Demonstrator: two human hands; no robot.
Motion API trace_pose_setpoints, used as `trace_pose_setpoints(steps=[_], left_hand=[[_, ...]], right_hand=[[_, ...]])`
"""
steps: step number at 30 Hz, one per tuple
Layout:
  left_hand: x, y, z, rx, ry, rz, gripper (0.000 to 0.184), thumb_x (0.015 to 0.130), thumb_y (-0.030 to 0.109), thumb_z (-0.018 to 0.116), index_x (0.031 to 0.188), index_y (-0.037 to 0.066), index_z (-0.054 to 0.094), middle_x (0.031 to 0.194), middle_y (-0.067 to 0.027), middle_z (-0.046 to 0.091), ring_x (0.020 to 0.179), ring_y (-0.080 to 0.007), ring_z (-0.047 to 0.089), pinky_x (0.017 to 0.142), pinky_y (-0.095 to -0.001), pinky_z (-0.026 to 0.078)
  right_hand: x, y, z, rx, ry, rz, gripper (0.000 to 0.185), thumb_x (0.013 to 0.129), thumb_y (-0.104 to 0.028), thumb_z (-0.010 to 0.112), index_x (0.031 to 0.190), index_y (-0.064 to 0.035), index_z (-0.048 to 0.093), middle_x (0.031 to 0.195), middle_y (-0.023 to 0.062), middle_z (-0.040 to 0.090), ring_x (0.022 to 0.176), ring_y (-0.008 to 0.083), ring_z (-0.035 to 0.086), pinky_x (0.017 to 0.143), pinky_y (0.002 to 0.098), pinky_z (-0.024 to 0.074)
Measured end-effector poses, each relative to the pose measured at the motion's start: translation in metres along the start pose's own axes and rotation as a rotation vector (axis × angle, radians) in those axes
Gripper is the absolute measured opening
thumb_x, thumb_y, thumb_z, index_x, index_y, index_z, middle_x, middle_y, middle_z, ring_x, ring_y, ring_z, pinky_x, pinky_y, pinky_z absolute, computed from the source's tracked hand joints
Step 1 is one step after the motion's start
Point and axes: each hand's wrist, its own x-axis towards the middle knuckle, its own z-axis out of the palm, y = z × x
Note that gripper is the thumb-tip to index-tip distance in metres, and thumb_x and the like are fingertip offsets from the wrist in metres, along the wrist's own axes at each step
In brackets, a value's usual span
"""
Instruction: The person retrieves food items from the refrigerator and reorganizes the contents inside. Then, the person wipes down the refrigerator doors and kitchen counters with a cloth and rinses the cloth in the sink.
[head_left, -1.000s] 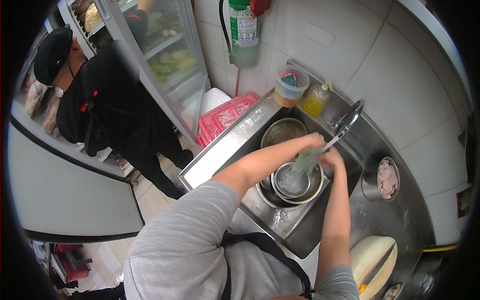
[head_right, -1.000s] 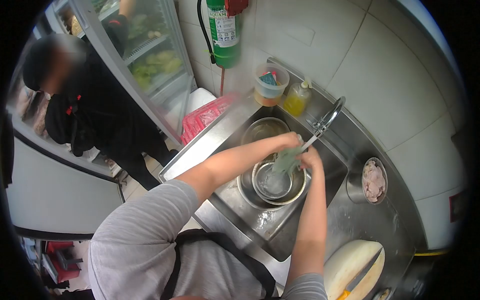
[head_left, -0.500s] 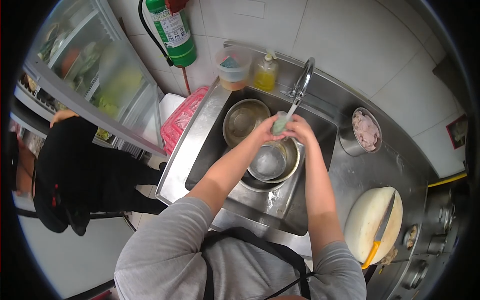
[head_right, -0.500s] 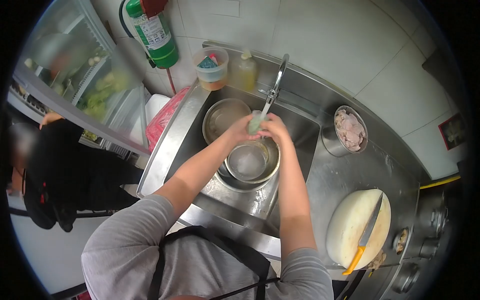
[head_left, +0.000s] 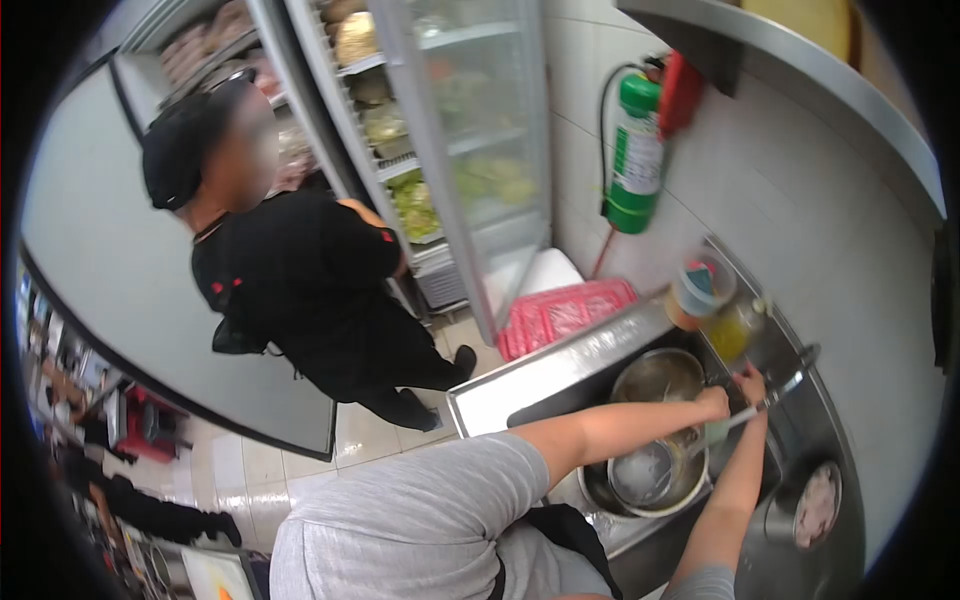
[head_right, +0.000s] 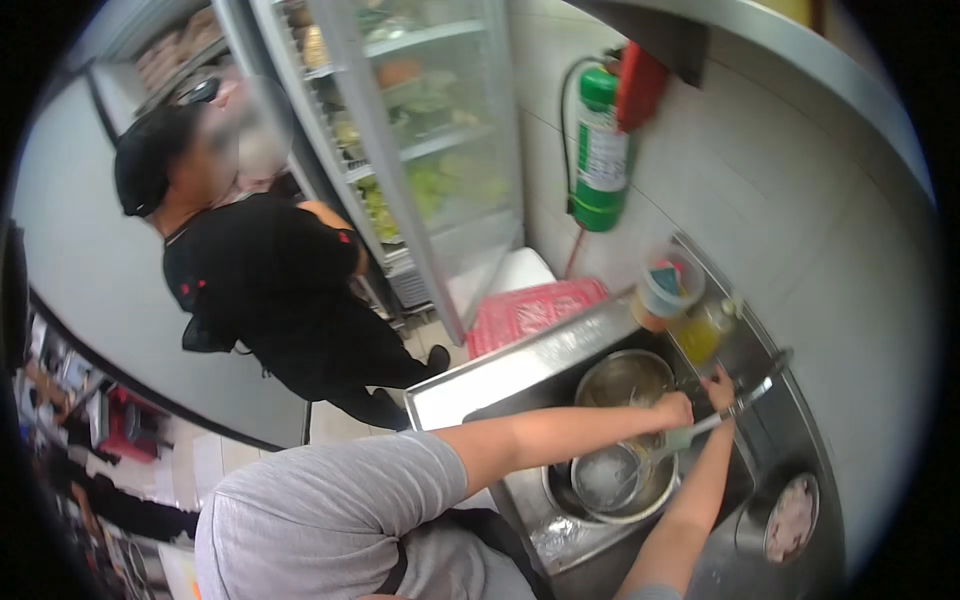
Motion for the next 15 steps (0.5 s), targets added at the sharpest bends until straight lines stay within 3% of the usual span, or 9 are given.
trace_pose_setpoints(steps=[1,3,4,5,7,9,11,13,15], left_hand=[[-0.001,-0.01,-0.006,-0.063,-0.003,0.054,0.013,0.063,0.014,0.063,0.071,0.004,0.065,0.069,-0.0157,0.062,0.067,-0.0301,0.062,0.064,-0.0371,0.049],[-0.026,-0.023,-0.03,-0.155,0.215,0.102,0.022,0.066,0.017,0.064,0.082,0.002,0.061,0.079,-0.0164,0.062,0.074,-0.0296,0.061,0.065,-0.0369,0.048],[-0.036,-0.02,-0.062,-0.15,-0.047,-0.049,0.03,0.072,0.019,0.06,0.096,0.001,0.056,0.091,-0.0157,0.059,0.084,-0.0265,0.059,0.067,-0.0376,0.047],[-0.039,-0.033,-0.074,-0.15,-0.032,-0.05,0.03,0.072,0.019,0.06,0.096,0.001,0.056,0.091,-0.0157,0.059,0.084,-0.0265,0.059,0.067,-0.0376,0.047],[-0.042,-0.063,-0.093,-0.573,-0.162,-0.165,0.022,0.077,0.017,0.055,0.09,0.0,0.056,0.088,-0.0132,0.059,0.078,-0.0271,0.06,0.05,-0.0413,0.049],[-0.072,-0.066,-0.116,-0.762,-0.131,-0.221,0.02,0.08,0.018,0.052,0.089,0.0,0.056,0.085,-0.0117,0.059,0.076,-0.0248,0.06,0.051,-0.0397,0.048],[-0.095,-0.067,-0.131,-0.942,-0.121,-0.274,0.02,0.082,0.018,0.049,0.087,0.0,0.056,0.083,-0.0103,0.059,0.075,-0.0225,0.059,0.052,-0.0381,0.048],[-0.11,-0.07,-0.131,-1.222,-0.106,-0.393,0.021,0.085,0.022,0.044,0.087,0.005,0.057,0.08,-0.0064,0.058,0.07,-0.0199,0.057,0.053,-0.0328,0.046],[-0.127,-0.077,-0.128,-1.21,-0.14,-0.381,0.021,0.086,0.024,0.043,0.089,0.008,0.057,0.079,-0.0048,0.058,0.07,-0.0182,0.056,0.054,-0.0312,0.044]], right_hand=[[0.008,0.004,-0.004,-0.087,-0.008,0.01,0.048,0.071,-0.02,0.067,0.112,0.0005,0.052,0.093,0.0106,0.062,0.086,0.0187,0.057,0.074,0.0292,0.0447],[0.016,0.025,-0.017,0.202,0.043,0.053,0.033,0.074,-0.024,0.066,0.099,-0.0032,0.058,0.077,-0.0002,0.06,0.067,0.0118,0.054,0.058,0.0249,0.0419],[-0.004,0.019,-0.024,0.571,0.115,0.119,0.029,0.075,-0.026,0.065,0.097,-0.0075,0.059,0.076,-0.0032,0.058,0.065,0.0089,0.05,0.058,0.0218,0.0392],[-0.028,0.014,-0.027,0.938,0.184,0.192,0.025,0.076,-0.028,0.063,0.094,-0.0118,0.059,0.076,-0.0062,0.056,0.064,0.006,0.047,0.058,0.0186,0.0364],[-0.052,0.01,-0.014,1.151,0.339,0.151,0.036,0.078,-0.032,0.061,0.109,-0.015,0.053,0.092,-0.0063,0.055,0.068,0.0065,0.044,0.062,0.0207,0.0364],[-0.096,-0.039,0.018,0.847,0.511,0.134,0.052,0.08,-0.037,0.059,0.125,-0.0207,0.039,0.107,-0.0037,0.048,0.076,0.0079,0.043,0.066,0.0247,0.0373],[-0.14,-0.072,0.051,0.741,0.215,0.191,0.064,0.08,-0.043,0.057,0.133,-0.0256,0.025,0.118,-0.0012,0.041,0.087,0.0112,0.042,0.072,0.0314,0.0391],[-0.212,-0.15,0.076,1.09,-0.216,0.098,0.066,0.08,-0.052,0.051,0.134,-0.0248,0.024,0.128,0.0025,0.035,0.105,0.017,0.041,0.078,0.0405,0.0417],[-0.252,-0.196,0.094,1.339,-0.457,0.119,0.061,0.082,-0.046,0.052,0.131,-0.0177,0.03,0.124,0.0064,0.041,0.101,0.0187,0.049,0.078,0.0374,0.0432]])
